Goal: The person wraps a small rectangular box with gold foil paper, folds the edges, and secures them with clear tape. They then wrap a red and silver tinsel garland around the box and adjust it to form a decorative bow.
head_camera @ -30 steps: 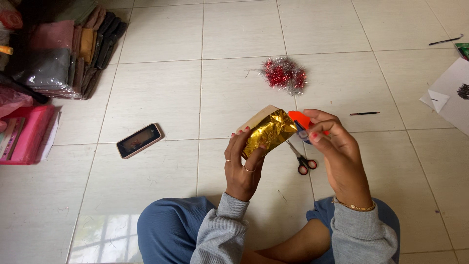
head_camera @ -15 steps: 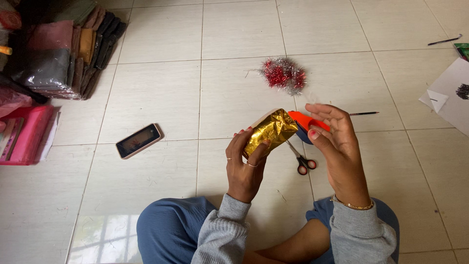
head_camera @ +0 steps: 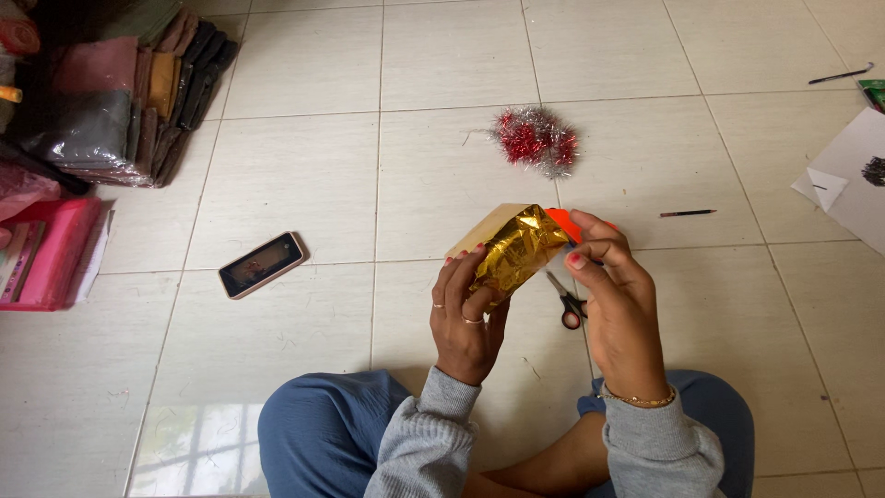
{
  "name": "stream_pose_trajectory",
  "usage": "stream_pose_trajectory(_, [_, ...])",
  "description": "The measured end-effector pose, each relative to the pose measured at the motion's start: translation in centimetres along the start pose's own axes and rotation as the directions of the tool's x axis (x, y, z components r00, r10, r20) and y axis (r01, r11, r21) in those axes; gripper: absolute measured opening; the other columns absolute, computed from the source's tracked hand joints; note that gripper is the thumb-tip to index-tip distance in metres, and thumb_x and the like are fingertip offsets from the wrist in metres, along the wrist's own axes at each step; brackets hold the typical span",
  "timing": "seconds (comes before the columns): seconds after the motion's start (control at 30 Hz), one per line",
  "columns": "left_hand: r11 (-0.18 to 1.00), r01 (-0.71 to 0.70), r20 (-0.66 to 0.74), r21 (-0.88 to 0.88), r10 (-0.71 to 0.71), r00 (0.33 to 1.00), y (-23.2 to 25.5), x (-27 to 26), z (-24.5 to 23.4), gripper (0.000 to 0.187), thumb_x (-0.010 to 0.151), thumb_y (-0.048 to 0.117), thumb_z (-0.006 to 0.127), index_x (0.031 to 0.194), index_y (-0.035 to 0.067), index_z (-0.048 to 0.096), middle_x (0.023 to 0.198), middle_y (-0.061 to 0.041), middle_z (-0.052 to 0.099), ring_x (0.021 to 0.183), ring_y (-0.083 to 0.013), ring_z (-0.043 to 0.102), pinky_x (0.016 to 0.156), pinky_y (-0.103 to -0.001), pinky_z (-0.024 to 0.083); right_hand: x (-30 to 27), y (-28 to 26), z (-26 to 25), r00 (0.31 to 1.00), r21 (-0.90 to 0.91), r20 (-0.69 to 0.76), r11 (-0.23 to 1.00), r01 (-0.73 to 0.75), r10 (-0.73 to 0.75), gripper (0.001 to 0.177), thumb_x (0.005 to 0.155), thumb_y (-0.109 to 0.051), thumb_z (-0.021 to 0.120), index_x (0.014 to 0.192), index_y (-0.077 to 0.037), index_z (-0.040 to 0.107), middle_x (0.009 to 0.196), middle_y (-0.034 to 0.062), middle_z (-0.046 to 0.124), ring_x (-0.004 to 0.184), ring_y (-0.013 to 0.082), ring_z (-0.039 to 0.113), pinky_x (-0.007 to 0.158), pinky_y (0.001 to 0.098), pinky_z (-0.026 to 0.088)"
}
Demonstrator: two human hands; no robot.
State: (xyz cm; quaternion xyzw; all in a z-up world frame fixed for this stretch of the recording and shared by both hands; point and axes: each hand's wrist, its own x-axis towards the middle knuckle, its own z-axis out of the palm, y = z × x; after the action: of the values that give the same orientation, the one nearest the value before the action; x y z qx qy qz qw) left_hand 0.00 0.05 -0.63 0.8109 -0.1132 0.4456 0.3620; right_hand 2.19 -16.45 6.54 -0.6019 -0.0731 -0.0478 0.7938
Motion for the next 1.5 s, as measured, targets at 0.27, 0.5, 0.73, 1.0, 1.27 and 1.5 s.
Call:
stream_pose_trajectory(0.27, [0.999, -0.036, -0.032, -0.016, 0.036, 0.999, -0.2, -0.1, 0.4, 0.060, 0.083, 0.004, 0.089, 0.117, 0.012, 0.040, 0.142, -0.018, 0.057, 0.132, -0.0365, 0.059, 0.115, -0.050, 0.051, 0.3, -0.2, 0.1, 0.999, -0.187, 0.022, 0.982, -0.020, 0.024, 0.011, 0.099, -0.011, 0.058, 0.098, -0.005, 0.067, 0.159, 0.0124, 0.049, 0.136, 0.0183, 0.053, 0.107, 0.0271, 0.049])
stream_pose_trajectory(0.5, [0.998, -0.054, -0.034, -0.037, 0.052, 0.998, 0.1, 0.2, 0.1, 0.062, 0.083, 0.002, 0.089, 0.122, 0.012, 0.041, 0.141, -0.017, 0.058, 0.131, -0.0370, 0.059, 0.112, -0.047, 0.054, -0.4, -0.7, 1.1, 0.982, -0.556, 0.126, 0.810, 0.185, -0.137, 0.013, 0.096, -0.019, 0.067, 0.089, -0.007, 0.067, 0.163, 0.0099, 0.039, 0.138, 0.0213, 0.031, 0.058, 0.0268, 0.046])
stream_pose_trajectory(0.73, [0.998, -0.055, -0.019, -0.039, 0.054, 0.998, 0.0, 0.1, 0.2, 0.060, 0.084, 0.001, 0.087, 0.123, 0.012, 0.044, 0.142, -0.016, 0.057, 0.132, -0.0374, 0.057, 0.113, -0.046, 0.054, 0.3, -0.8, 0.8, 0.928, -0.777, 0.230, 0.518, 0.357, -0.294, 0.012, 0.093, -0.018, 0.072, 0.092, -0.006, 0.070, 0.164, 0.0151, 0.040, 0.146, 0.0320, 0.027, 0.119, 0.0463, 0.022])
stream_pose_trajectory(1.0, [0.998, -0.062, -0.006, -0.023, 0.062, 0.998, -0.1, -0.1, 0.4, 0.060, 0.083, 0.002, 0.088, 0.123, 0.012, 0.045, 0.143, -0.016, 0.056, 0.133, -0.0373, 0.056, 0.112, -0.046, 0.055, 0.3, -1.0, 1.0, 0.898, -0.782, 0.272, 0.465, 0.416, -0.345, 0.015, 0.093, -0.015, 0.076, 0.092, -0.006, 0.065, 0.166, 0.0154, 0.034, 0.151, 0.0352, 0.022, 0.121, 0.0492, 0.025])
stream_pose_trajectory(1.27, [0.992, -0.090, 0.035, 0.089, 0.088, 0.996, 0.5, 0.3, -0.2, 0.049, 0.087, 0.004, 0.083, 0.129, 0.021, 0.066, 0.140, -0.013, 0.056, 0.132, -0.0327, 0.056, 0.115, -0.047, 0.054, 0.3, -0.9, 1.2, 0.875, -0.829, 0.295, 0.353, 0.434, -0.383, 0.014, 0.091, -0.014, 0.078, 0.092, -0.006, 0.066, 0.165, 0.0169, 0.035, 0.151, 0.0427, 0.020, 0.123, 0.0564, 0.020])
stream_pose_trajectory(1.5, [0.989, -0.131, 0.099, 0.063, 0.125, 0.987, -0.1, 0.3, -0.3, 0.046, 0.091, 0.006, 0.080, 0.133, 0.020, 0.069, 0.139, -0.014, 0.058, 0.129, -0.0344, 0.059, 0.113, -0.047, 0.055, 0.4, 0.3, 1.4, 0.861, -0.922, 0.255, 0.156, 0.353, -0.440, 0.023, 0.086, -0.022, 0.084, 0.087, -0.008, 0.066, 0.159, 0.0167, 0.045, 0.145, 0.0430, 0.029, 0.118, 0.0565, 0.024])
